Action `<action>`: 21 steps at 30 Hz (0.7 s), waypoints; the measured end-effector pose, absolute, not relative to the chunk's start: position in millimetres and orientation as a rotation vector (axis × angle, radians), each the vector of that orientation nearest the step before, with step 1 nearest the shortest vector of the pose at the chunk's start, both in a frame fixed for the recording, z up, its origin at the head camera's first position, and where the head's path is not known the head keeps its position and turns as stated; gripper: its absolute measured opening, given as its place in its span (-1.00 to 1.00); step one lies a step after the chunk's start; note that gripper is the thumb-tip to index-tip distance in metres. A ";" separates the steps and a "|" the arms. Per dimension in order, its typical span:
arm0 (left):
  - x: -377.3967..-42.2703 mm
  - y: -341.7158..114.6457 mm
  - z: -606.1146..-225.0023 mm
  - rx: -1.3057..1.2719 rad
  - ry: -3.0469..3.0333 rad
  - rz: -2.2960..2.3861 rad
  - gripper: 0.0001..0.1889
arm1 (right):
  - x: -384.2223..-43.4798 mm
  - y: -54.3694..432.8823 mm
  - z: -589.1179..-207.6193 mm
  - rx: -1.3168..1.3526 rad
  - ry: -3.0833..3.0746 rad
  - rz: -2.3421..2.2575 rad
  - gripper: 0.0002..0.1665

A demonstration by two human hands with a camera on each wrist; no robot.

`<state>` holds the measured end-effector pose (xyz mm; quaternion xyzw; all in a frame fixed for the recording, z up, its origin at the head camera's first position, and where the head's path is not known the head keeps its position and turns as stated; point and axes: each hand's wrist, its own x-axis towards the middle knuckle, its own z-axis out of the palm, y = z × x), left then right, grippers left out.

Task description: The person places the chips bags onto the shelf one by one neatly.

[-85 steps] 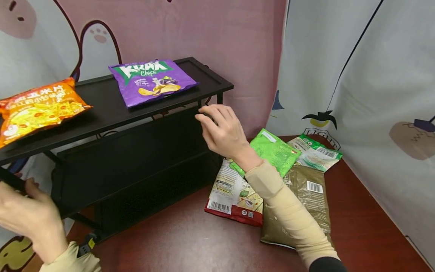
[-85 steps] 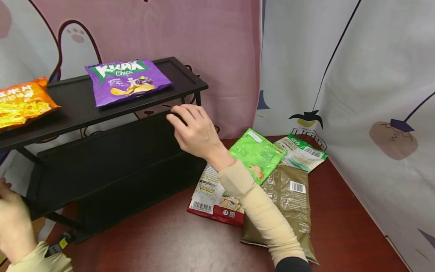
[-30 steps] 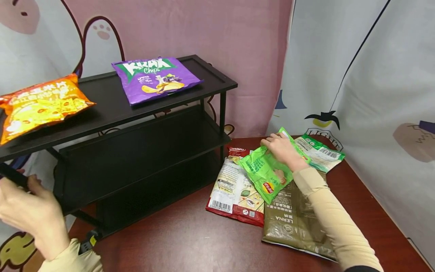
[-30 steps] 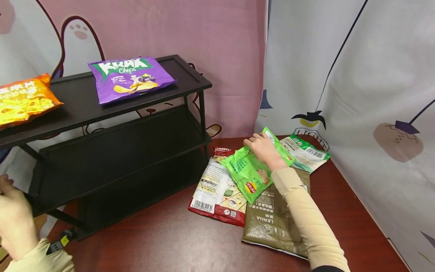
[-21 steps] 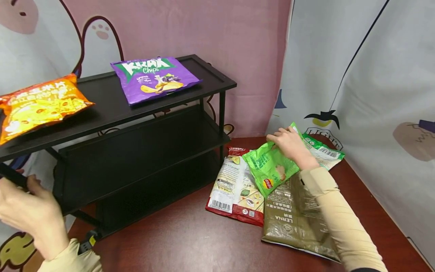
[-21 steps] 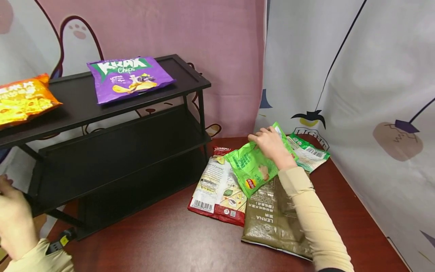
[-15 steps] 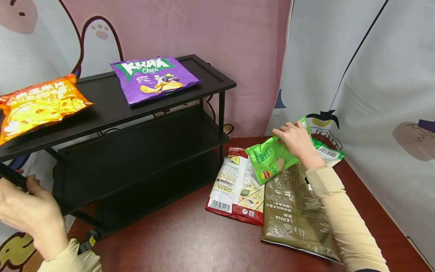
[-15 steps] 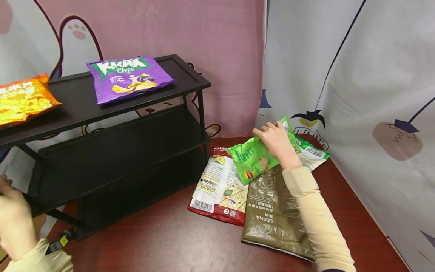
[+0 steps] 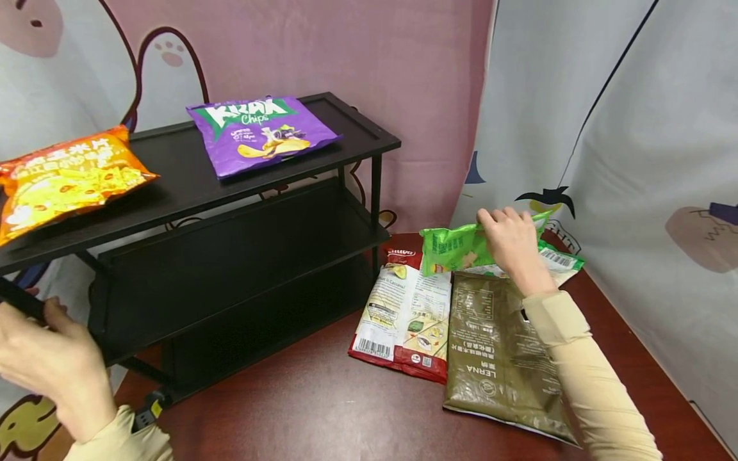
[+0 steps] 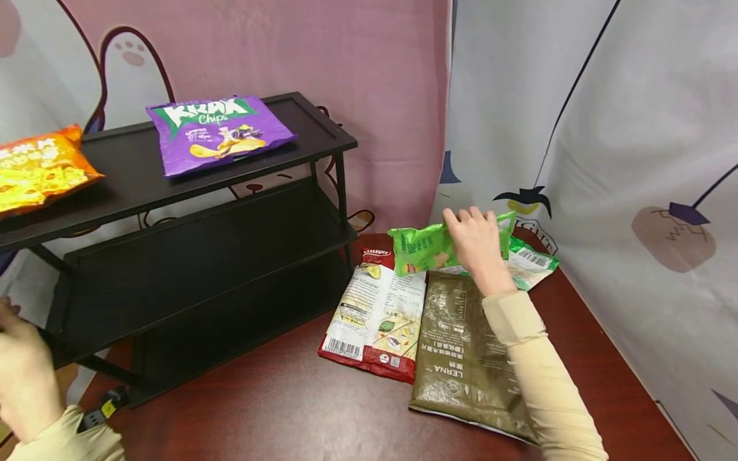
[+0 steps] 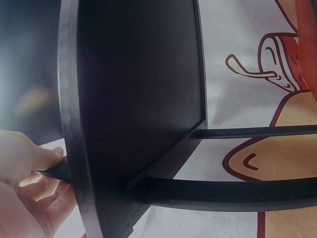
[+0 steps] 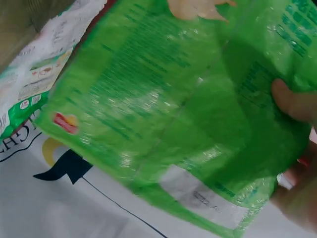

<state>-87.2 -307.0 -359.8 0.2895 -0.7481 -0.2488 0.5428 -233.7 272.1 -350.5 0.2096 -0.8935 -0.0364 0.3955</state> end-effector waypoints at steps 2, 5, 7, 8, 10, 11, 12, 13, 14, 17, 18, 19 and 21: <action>-87.1 -306.7 -360.3 0.688 -1.778 -0.597 -0.51 | -229.7 272.5 -352.1 0.559 -2.330 -0.069 -0.79; -86.5 -306.3 -360.5 0.703 -1.781 -0.612 -0.49 | -221.3 272.3 -352.3 0.596 -2.479 -0.013 -0.75; -86.5 -305.7 -360.4 0.716 -1.775 -0.626 -0.50 | -214.2 271.7 -350.4 0.627 -2.573 0.036 -0.73; -86.5 -305.5 -360.1 0.722 -1.775 -0.632 -0.50 | -210.5 271.2 -349.1 0.645 -2.608 0.050 -0.72; -86.7 -305.4 -360.4 0.730 -1.776 -0.637 -0.50 | -203.0 269.8 -346.0 0.691 -2.660 0.063 -0.72; -86.9 -305.8 -360.5 0.730 -1.781 -0.630 -0.50 | -199.2 268.9 -344.4 0.711 -2.683 0.058 -0.75; -86.9 -306.1 -360.6 0.729 -1.786 -0.623 -0.50 | -195.1 267.6 -342.8 0.729 -2.709 0.047 -0.80; -87.2 -306.5 -360.8 0.727 -1.788 -0.618 -0.51 | -191.0 266.0 -341.3 0.749 -2.734 0.036 -0.84; -87.4 -306.9 -361.1 0.718 -1.789 -0.606 -0.52 | -187.0 264.5 -340.2 0.765 -2.762 0.020 -0.86; -88.3 -308.1 -361.8 0.699 -1.789 -0.579 -0.54 | -174.4 259.8 -337.8 0.811 -2.857 -0.021 -0.87; -88.7 -308.4 -361.9 0.698 -1.789 -0.574 -0.55 | -170.5 258.2 -337.8 0.827 -2.892 -0.027 -0.87; -89.1 -308.5 -362.3 0.698 -1.784 -0.573 -0.55 | -166.9 256.6 -338.4 0.846 -2.920 -0.031 -0.85; -89.2 -308.3 -363.1 0.706 -1.785 -0.578 -0.55 | -160.2 253.2 -341.1 0.876 -2.974 -0.046 -0.75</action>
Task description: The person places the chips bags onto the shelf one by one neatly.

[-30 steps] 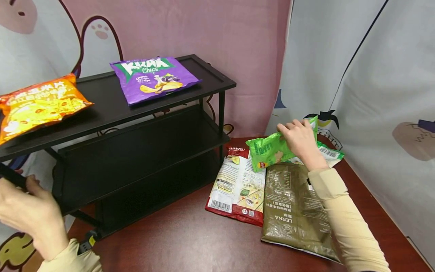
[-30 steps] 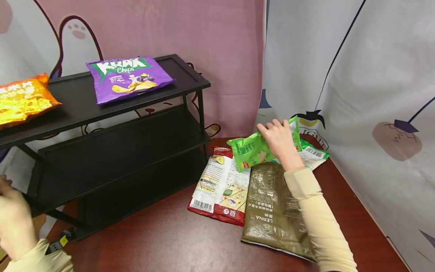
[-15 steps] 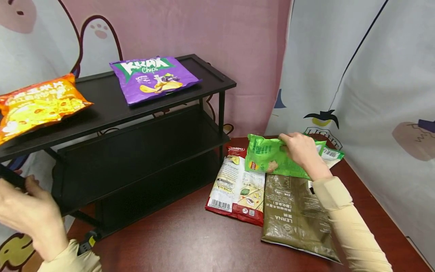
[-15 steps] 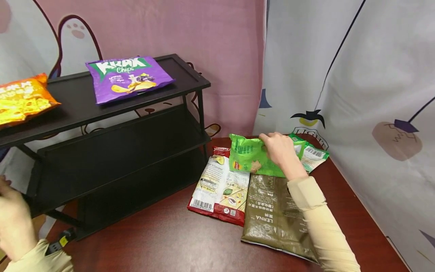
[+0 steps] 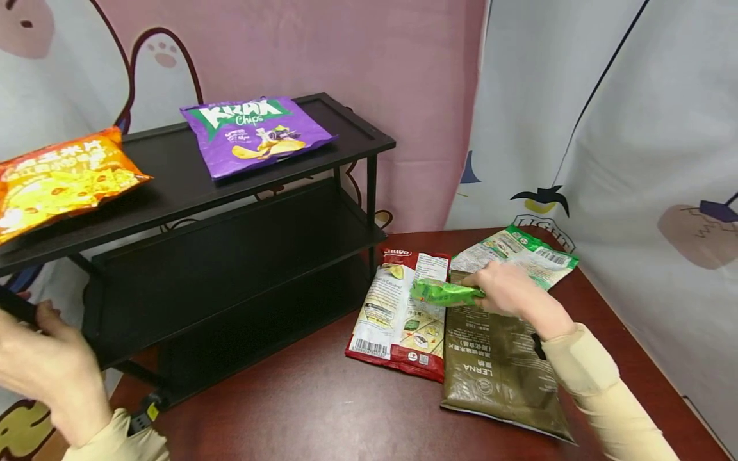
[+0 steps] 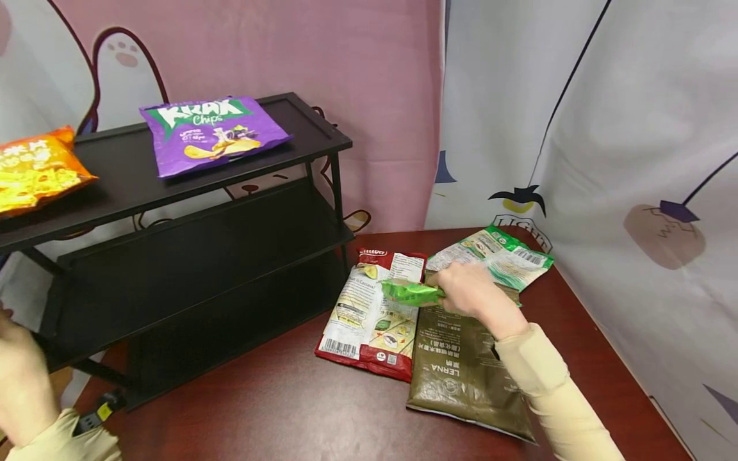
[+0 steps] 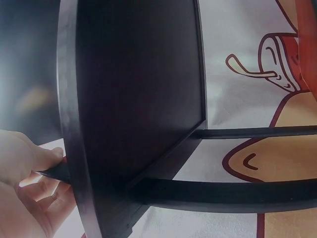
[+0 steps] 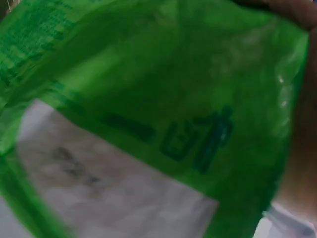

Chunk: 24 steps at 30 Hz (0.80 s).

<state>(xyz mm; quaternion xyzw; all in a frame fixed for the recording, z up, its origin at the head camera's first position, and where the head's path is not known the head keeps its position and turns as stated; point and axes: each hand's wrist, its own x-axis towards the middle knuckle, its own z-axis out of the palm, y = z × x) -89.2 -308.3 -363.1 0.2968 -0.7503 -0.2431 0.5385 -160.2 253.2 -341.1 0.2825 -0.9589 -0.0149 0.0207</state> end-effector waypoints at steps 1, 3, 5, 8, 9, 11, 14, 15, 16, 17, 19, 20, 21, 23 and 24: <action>-88.9 -308.3 -363.4 0.713 -1.787 -0.583 -0.54 | -157.6 251.0 -344.1 0.898 -2.994 -0.056 -0.68; -88.5 -308.2 -363.8 0.722 -1.787 -0.588 -0.53 | -153.0 246.0 -352.1 0.933 -3.043 -0.060 -0.59; -88.1 -307.5 -363.7 0.725 -1.782 -0.594 -0.53 | -149.2 240.7 -362.9 0.963 -3.070 -0.068 -0.55; -87.9 -306.3 -362.0 0.729 -1.775 -0.599 -0.54 | -146.0 234.3 -383.0 0.986 -3.054 -0.063 -0.54; -87.8 -306.0 -361.8 0.727 -1.776 -0.598 -0.54 | -145.8 232.9 -389.8 0.980 -3.034 -0.066 -0.57; -87.6 -305.3 -361.2 0.722 -1.777 -0.597 -0.54 | -145.6 230.6 -401.6 0.965 -3.007 -0.069 -0.62; -87.5 -304.9 -361.9 0.714 -1.781 -0.594 -0.53 | -144.6 228.3 -408.1 0.930 -3.083 -0.084 -0.71; -87.5 -305.3 -362.1 0.710 -1.787 -0.588 -0.53 | -144.2 227.7 -406.0 0.931 -3.150 -0.089 -0.74; -87.7 -305.4 -362.0 0.712 -1.788 -0.590 -0.53 | -143.7 227.3 -402.3 0.933 -3.235 -0.078 -0.73; -88.0 -306.0 -362.2 0.712 -1.787 -0.589 -0.54 | -143.7 227.8 -397.8 0.933 -3.327 -0.047 -0.65; -88.2 -306.4 -362.0 0.712 -1.784 -0.591 -0.54 | -146.2 229.9 -387.6 0.918 -3.500 0.054 -0.37; -88.6 -306.8 -362.1 0.709 -1.778 -0.591 -0.55 | -148.9 232.0 -383.1 0.907 -3.554 0.116 -0.27; -88.7 -307.1 -362.2 0.709 -1.778 -0.591 -0.55 | -152.5 234.6 -379.5 0.882 -3.584 0.196 -0.22; -88.7 -307.1 -362.7 0.702 -1.770 -0.592 -0.54 | -162.9 240.1 -377.5 0.837 -3.551 0.295 -0.26; -88.6 -307.0 -362.9 0.702 -1.770 -0.593 -0.53 | -168.7 242.6 -378.5 0.808 -3.510 0.307 -0.29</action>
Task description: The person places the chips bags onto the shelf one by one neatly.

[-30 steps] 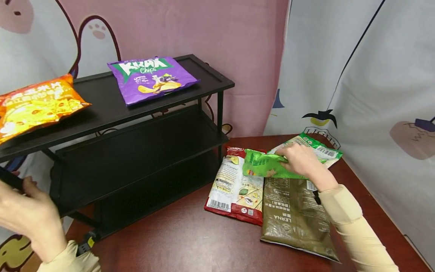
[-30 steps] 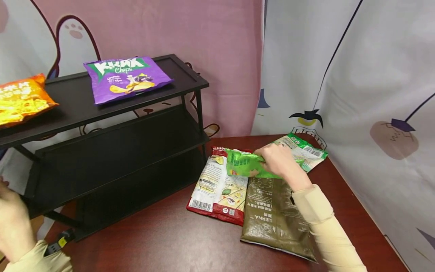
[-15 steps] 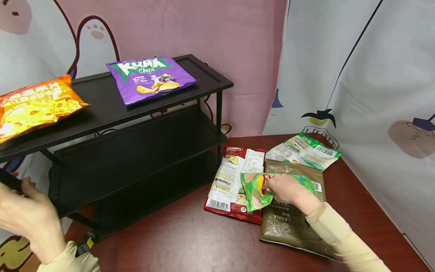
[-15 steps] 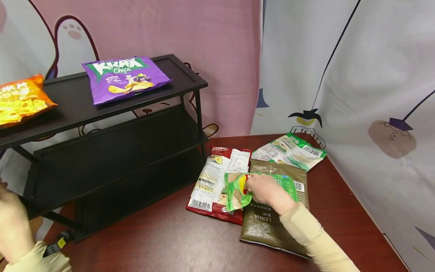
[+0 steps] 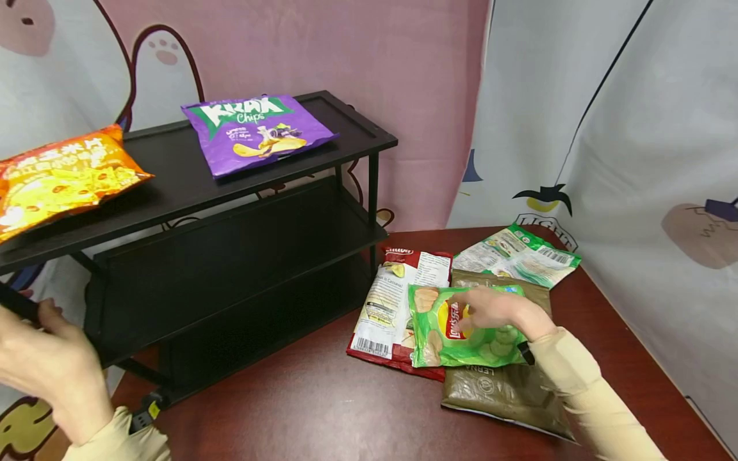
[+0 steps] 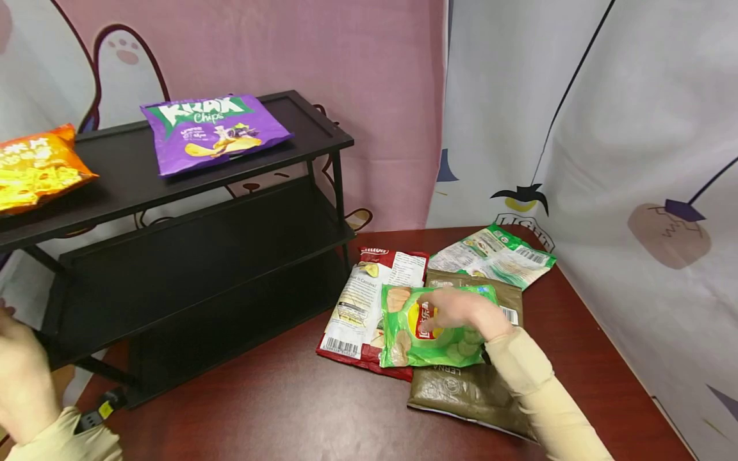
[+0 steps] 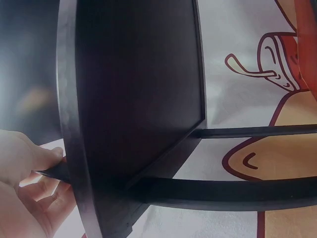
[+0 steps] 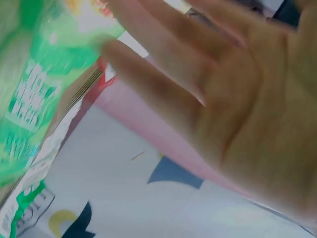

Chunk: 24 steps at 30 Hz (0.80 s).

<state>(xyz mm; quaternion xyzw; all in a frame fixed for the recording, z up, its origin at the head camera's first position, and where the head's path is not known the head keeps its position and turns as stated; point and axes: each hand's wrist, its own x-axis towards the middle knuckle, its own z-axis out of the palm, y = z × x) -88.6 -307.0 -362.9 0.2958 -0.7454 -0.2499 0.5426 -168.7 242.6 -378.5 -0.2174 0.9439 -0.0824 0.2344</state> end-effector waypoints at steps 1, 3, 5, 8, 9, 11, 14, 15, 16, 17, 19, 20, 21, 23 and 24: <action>-88.3 -306.9 -362.5 0.702 -1.774 -0.594 -0.53 | -174.8 244.6 -380.8 -0.597 2.645 -0.233 -0.31; -87.5 -306.8 -362.0 0.705 -1.779 -0.596 -0.51 | -186.5 247.3 -389.5 -0.605 2.737 -0.232 -0.30; -87.3 -306.9 -361.0 0.705 -1.780 -0.602 -0.51 | -196.3 248.0 -401.0 -0.568 2.771 -0.216 -0.23; -87.1 -307.3 -360.3 0.701 -1.782 -0.600 -0.52 | -206.3 246.1 -417.0 -0.556 2.721 -0.199 -0.15; -87.3 -307.4 -360.2 0.699 -1.785 -0.596 -0.52 | -208.4 245.2 -421.1 -0.541 2.700 -0.197 -0.14; -88.5 -307.3 -360.5 0.694 -1.789 -0.590 -0.53 | -210.9 243.5 -426.0 -0.560 2.694 -0.177 -0.21; -89.8 -307.3 -360.8 0.689 -1.792 -0.582 -0.54 | -212.2 242.6 -428.1 -0.605 2.762 -0.174 -0.42; -90.0 -307.3 -360.9 0.690 -1.793 -0.581 -0.54 | -212.3 242.8 -427.2 -0.617 2.792 -0.177 -0.49; -90.1 -307.2 -361.0 0.690 -1.789 -0.583 -0.54 | -212.0 243.1 -425.9 -0.624 2.827 -0.177 -0.55; -89.7 -307.3 -361.1 0.687 -1.789 -0.584 -0.54 | -211.4 243.9 -424.6 -0.624 2.860 -0.179 -0.61; -89.0 -307.1 -361.2 0.690 -1.789 -0.587 -0.52 | -210.6 246.5 -421.9 -0.594 2.925 -0.201 -0.67; -88.6 -307.1 -361.2 0.691 -1.791 -0.587 -0.52 | -210.0 248.1 -420.3 -0.583 2.953 -0.227 -0.71; -88.2 -306.9 -361.2 0.690 -1.791 -0.591 -0.51 | -209.5 249.4 -419.1 -0.566 2.971 -0.264 -0.74; -87.4 -306.5 -361.4 0.691 -1.787 -0.594 -0.50 | -209.3 251.8 -418.2 -0.525 3.000 -0.351 -0.78; -87.0 -306.3 -361.3 0.694 -1.788 -0.594 -0.50 | -209.5 252.9 -418.0 -0.505 3.001 -0.405 -0.78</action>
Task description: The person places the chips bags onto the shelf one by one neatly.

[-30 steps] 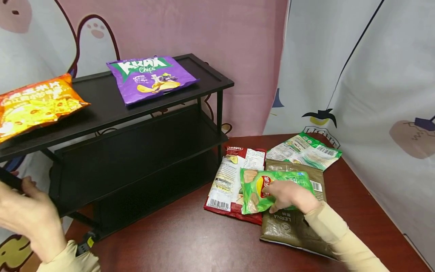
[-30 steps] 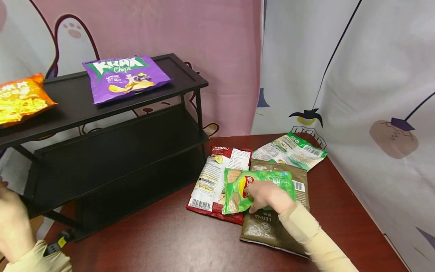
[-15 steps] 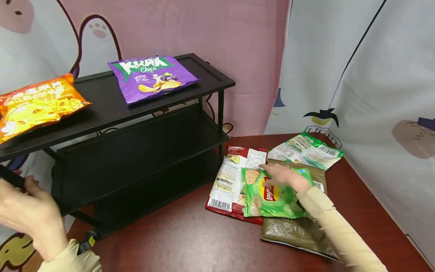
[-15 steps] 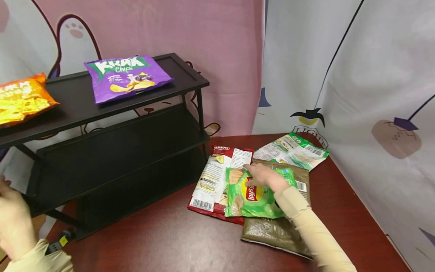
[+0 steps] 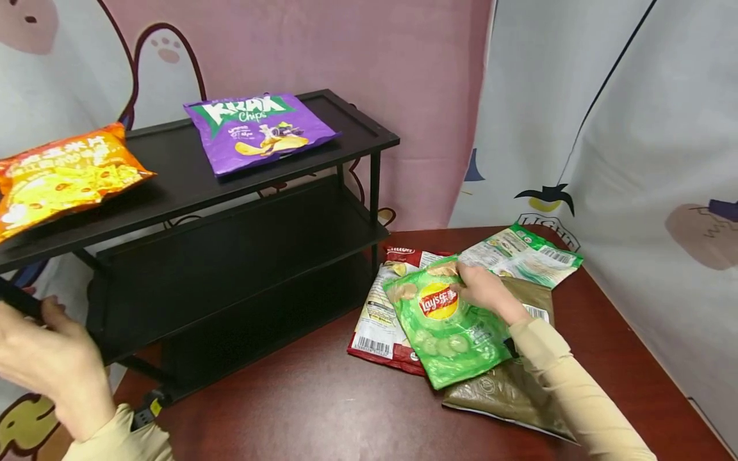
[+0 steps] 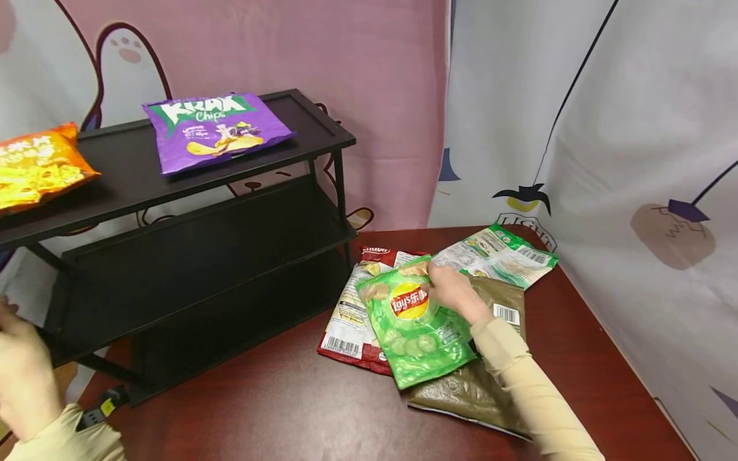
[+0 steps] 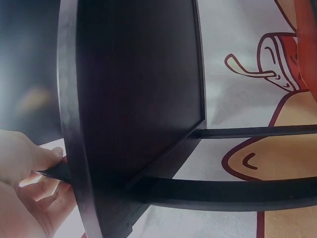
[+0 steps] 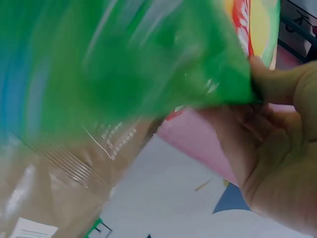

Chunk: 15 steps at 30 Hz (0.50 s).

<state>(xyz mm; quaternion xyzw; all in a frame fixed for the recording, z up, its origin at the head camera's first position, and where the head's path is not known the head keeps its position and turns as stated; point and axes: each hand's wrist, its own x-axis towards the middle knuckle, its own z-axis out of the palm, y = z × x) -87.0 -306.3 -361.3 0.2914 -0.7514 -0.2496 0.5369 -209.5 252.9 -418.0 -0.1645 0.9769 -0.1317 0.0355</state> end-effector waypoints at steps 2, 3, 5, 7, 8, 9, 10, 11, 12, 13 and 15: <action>-86.5 -306.0 -361.0 0.698 -1.786 -0.597 -0.50 | -210.0 254.3 -418.0 -0.466 2.973 -0.496 -0.75; -86.3 -305.7 -360.8 0.700 -1.785 -0.598 -0.49 | -210.2 254.6 -418.4 -0.433 2.952 -0.524 -0.71; -86.1 -305.7 -360.5 0.705 -1.784 -0.601 -0.50 | -210.4 256.1 -419.5 -0.374 2.898 -0.543 -0.61; -86.1 -305.5 -360.4 0.712 -1.779 -0.615 -0.50 | -210.1 258.1 -421.4 -0.290 2.839 -0.519 -0.49; -86.2 -305.5 -360.5 0.712 -1.778 -0.616 -0.50 | -209.5 259.1 -422.5 -0.254 2.811 -0.508 -0.44; -86.3 -305.5 -360.7 0.712 -1.779 -0.616 -0.50 | -208.7 260.5 -423.3 -0.220 2.782 -0.503 -0.39; -86.5 -305.7 -360.9 0.711 -1.777 -0.616 -0.51 | -207.9 261.4 -424.8 -0.194 2.758 -0.502 -0.36; -86.6 -306.0 -361.1 0.711 -1.778 -0.615 -0.51 | -207.2 262.5 -426.6 -0.180 2.745 -0.511 -0.35; -86.7 -306.3 -361.2 0.713 -1.782 -0.612 -0.50 | -206.5 263.1 -428.6 -0.170 2.742 -0.527 -0.34; -86.9 -306.7 -361.2 0.711 -1.784 -0.608 -0.50 | -205.7 263.5 -430.3 -0.174 2.741 -0.554 -0.35; -87.2 -307.4 -361.5 0.716 -1.784 -0.607 -0.50 | -204.0 263.9 -433.7 -0.219 2.770 -0.614 -0.37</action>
